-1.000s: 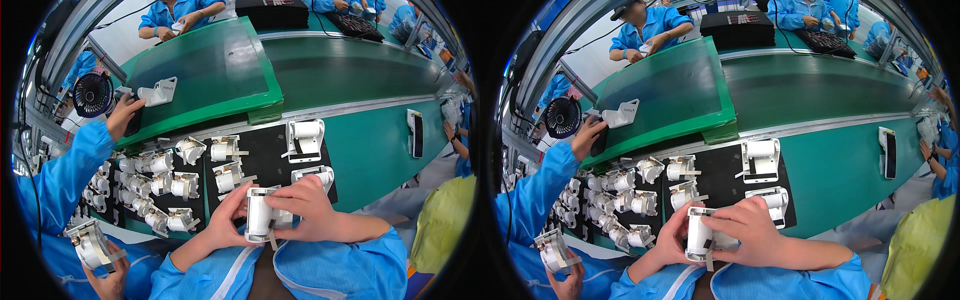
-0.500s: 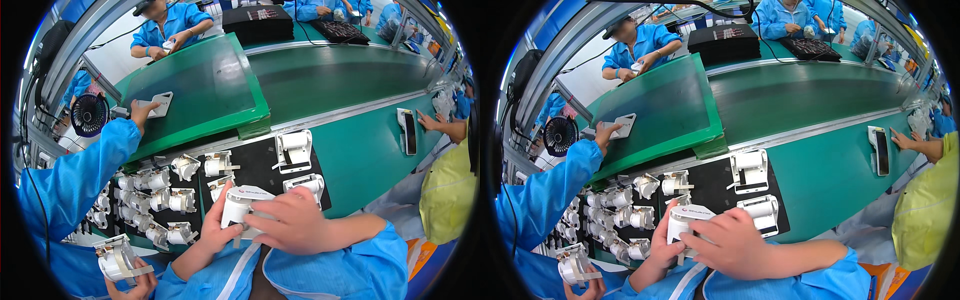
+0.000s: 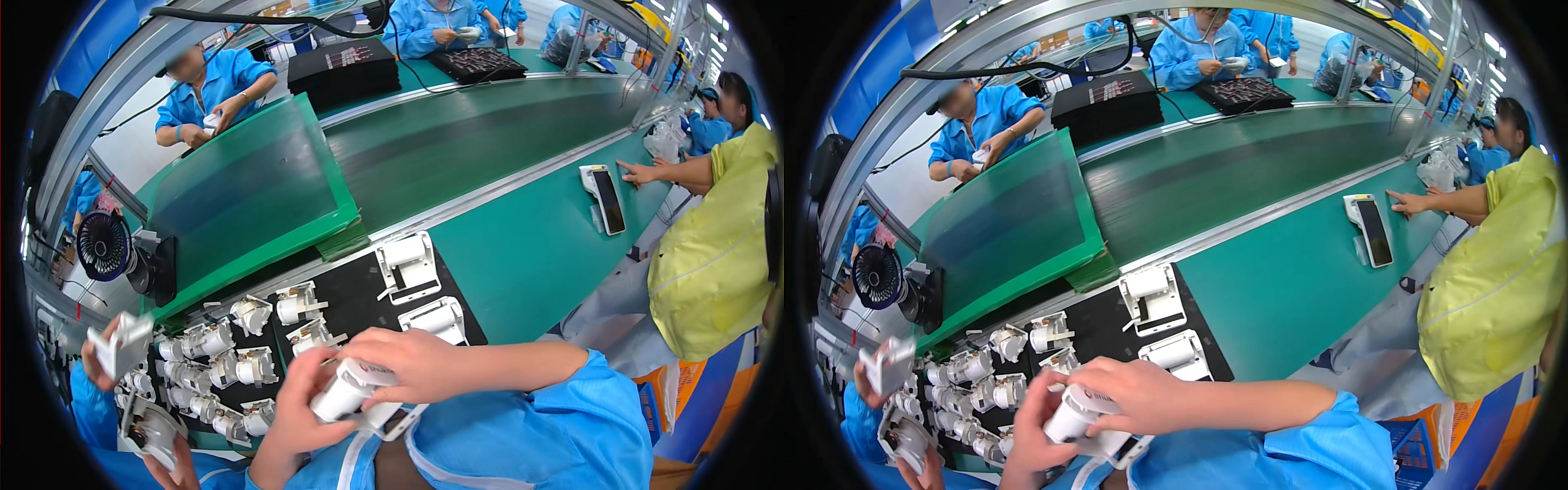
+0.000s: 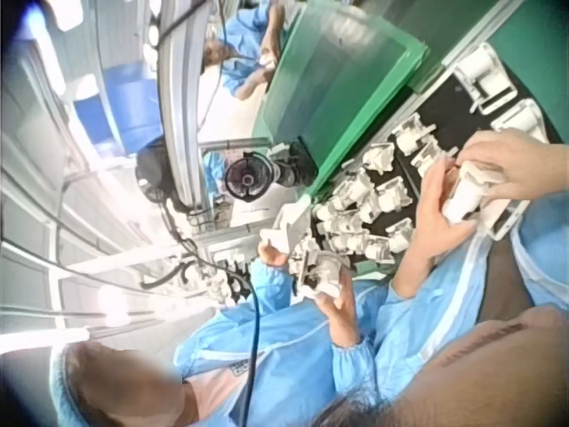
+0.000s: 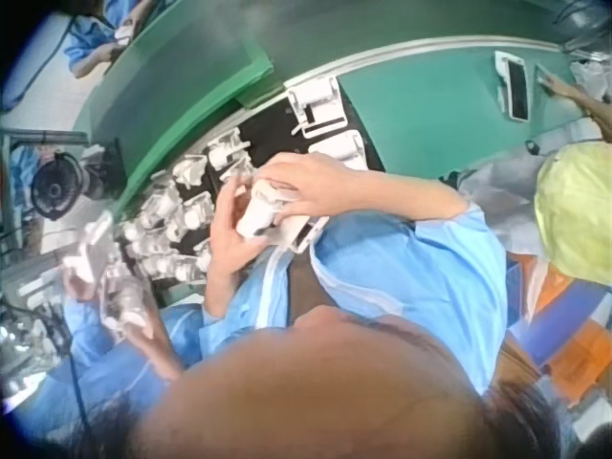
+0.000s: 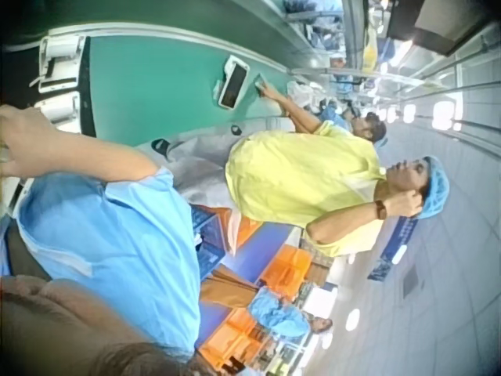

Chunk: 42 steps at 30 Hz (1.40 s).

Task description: The person assembles internal assembly parts into white plastic electronic component housings by hand, working on an assembly line.

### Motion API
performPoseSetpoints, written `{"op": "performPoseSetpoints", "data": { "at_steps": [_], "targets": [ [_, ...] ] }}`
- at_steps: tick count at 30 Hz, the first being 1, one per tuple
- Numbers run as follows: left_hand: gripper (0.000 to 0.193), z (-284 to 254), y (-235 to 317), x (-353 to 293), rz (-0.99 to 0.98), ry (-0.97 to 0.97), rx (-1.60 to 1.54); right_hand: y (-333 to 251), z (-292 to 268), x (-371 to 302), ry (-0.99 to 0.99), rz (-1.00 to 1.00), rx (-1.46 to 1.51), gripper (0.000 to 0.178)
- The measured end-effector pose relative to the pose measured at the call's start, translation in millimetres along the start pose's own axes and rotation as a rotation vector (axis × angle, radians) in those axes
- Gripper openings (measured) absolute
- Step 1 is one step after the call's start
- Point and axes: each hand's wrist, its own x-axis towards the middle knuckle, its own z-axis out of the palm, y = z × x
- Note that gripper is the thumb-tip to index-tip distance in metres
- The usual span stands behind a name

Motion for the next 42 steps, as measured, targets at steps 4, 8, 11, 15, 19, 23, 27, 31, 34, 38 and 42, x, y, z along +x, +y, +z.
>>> {"op": "performPoseSetpoints", "data": {
  "at_steps": [4, 8, 11, 15, 19, 23, 27, 31, 34, 38, 42],
  "targets": [
    [0.090, -1.8, 21.8, 10.5, 0.105, 0.249, 0.029, 9.4, -5.4, 19.7, 0.254, -0.010, -0.058, 0.061],
    [0.060, -33.7, 34.2, 68.7, 0.298, 0.343, 0.217, 2.2, -41.1, 68.8, 0.351, -0.024, -0.067, 0.060],
    [0.059, -51.9, 53.5, 103.9, 0.251, 0.336, 0.296, -0.1, -71.6, 98.8, 0.391, -0.026, -0.165, 0.059],
    [0.062, -53.6, 26.9, 122.3, 0.177, 0.217, 0.443, 22.6, -84.8, 111.0, 0.217, -0.094, -0.379, 0.048],
    [0.061, -53.6, -23.4, 126.9, 0.088, 0.085, 0.551, 59.4, -68.8, 105.6, -0.016, -0.088, -0.452, 0.047],
    [0.060, -50.5, -39.1, 139.9, 0.025, 0.139, 0.437, 77.2, -65.4, 108.0, 0.025, 0.139, -0.441, 0.036],
    [0.059, -51.8, -68.1, 144.5, -0.019, 0.098, 0.410, 103.8, -57.9, 117.1, -0.143, 0.165, -0.585, 0.039],
    [0.082, -61.1, -53.7, 132.2, 0.034, 0.007, 0.840, 101.3, -49.5, 120.7, -0.266, 0.256, -0.756, 0.032],
    [0.084, -81.9, -28.5, 109.5, -0.057, 0.084, 0.864, 105.8, -50.6, 119.5, -0.240, 0.240, -0.793, 0.035],
    [0.074, -150.3, 3.6, 83.1, -0.037, 0.492, 0.915, 112.0, -50.7, 107.6, -0.164, 0.194, -0.784, 0.049],
    [0.068, -241.9, 49.7, 28.0, -0.015, 0.995, 0.899, 94.9, -59.2, 92.0, -0.096, 0.161, -0.718, 0.071]
  ]
}}
